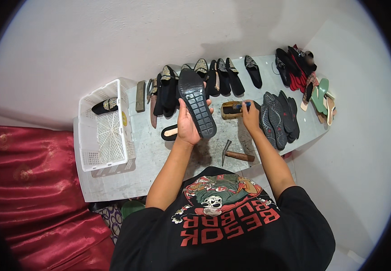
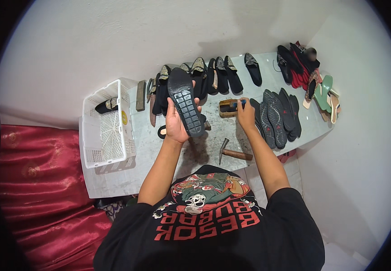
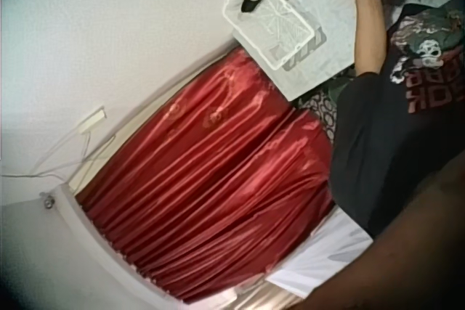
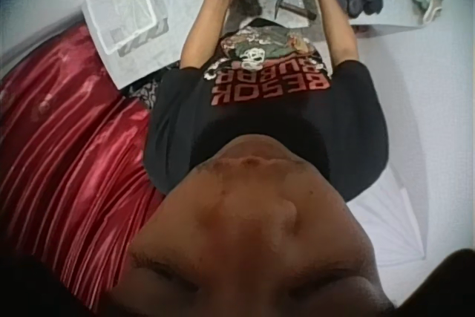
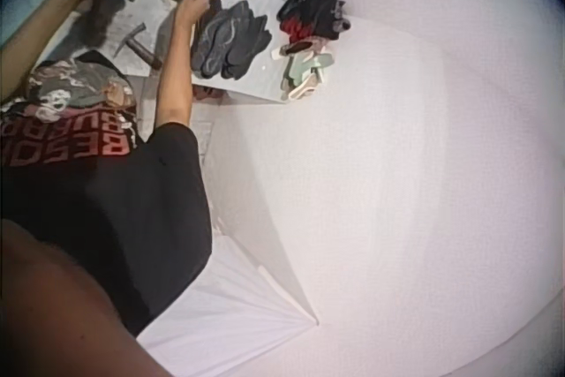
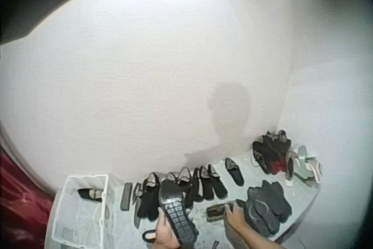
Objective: The person is applying glue to the soles and uppers of shoes using a brush.
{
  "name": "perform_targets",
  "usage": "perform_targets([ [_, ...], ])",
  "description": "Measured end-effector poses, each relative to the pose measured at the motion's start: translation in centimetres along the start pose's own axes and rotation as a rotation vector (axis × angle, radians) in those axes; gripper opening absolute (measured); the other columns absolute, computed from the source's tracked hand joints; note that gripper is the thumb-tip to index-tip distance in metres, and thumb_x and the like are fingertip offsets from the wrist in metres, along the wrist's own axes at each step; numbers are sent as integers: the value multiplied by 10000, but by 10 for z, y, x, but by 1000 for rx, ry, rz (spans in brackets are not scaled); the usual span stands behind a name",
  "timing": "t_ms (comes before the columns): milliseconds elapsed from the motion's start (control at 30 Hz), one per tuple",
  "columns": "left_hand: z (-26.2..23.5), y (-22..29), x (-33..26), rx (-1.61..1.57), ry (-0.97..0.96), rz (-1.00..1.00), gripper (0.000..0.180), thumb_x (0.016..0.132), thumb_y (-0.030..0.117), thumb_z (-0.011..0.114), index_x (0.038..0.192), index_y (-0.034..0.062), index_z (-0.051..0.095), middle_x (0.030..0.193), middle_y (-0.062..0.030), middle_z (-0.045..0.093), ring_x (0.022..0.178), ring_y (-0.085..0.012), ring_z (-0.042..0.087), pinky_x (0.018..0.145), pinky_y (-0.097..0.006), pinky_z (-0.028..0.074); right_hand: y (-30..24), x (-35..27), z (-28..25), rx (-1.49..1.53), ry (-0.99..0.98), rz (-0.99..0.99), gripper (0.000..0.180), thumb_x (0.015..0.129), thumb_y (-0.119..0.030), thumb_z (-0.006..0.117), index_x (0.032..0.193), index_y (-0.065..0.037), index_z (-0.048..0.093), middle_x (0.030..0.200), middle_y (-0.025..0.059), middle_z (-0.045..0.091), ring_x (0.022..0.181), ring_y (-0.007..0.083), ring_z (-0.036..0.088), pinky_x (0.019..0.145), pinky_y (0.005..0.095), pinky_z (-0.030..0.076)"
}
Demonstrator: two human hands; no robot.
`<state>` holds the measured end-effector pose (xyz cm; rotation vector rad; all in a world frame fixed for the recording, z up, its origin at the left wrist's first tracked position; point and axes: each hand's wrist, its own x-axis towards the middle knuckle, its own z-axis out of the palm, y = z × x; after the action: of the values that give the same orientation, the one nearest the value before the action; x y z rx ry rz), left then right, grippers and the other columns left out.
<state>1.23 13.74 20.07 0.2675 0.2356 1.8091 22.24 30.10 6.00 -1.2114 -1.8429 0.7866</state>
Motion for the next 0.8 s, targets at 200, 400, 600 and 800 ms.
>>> perform_targets([
  [200, -16, 6, -8, 19, 10, -96, 748, 1051, 672, 282, 1574, 148, 388, 1173, -117, 701, 979, -260, 721, 802, -379, 625, 31, -8, 21, -138, -65, 39, 300, 1038, -293, 595, 1157, -19, 619, 855, 245, 711, 847, 416, 725, 742, 456, 545],
  [400, -9, 2, -4, 15, -23, -105, 739, 1060, 657, 285, 1541, 114, 427, 1186, -119, 698, 984, -254, 720, 812, -381, 625, 26, -10, 11, -133, -39, 116, 272, 1031, -256, 585, 1143, -9, 613, 884, 276, 710, 868, 459, 707, 765, 500, 538],
  [600, -14, -2, 1, 63, 70, -75, 687, 1084, 597, 320, 1494, 69, 478, 1187, -137, 700, 978, -241, 718, 838, -373, 614, -21, 6, -25, 171, 120, 196, 251, 1044, -248, 614, 1089, -1, 620, 766, 109, 709, 661, 170, 688, 624, 323, 532],
  [800, -25, -18, 6, 141, 175, -106, 633, 1080, 606, 331, 1334, 90, 596, 1149, -121, 705, 952, -223, 701, 828, -369, 592, -112, 13, -56, 561, 219, 107, 216, 1079, -247, 572, 1077, -31, 584, 703, 24, 623, 570, 76, 572, 526, 216, 465],
])
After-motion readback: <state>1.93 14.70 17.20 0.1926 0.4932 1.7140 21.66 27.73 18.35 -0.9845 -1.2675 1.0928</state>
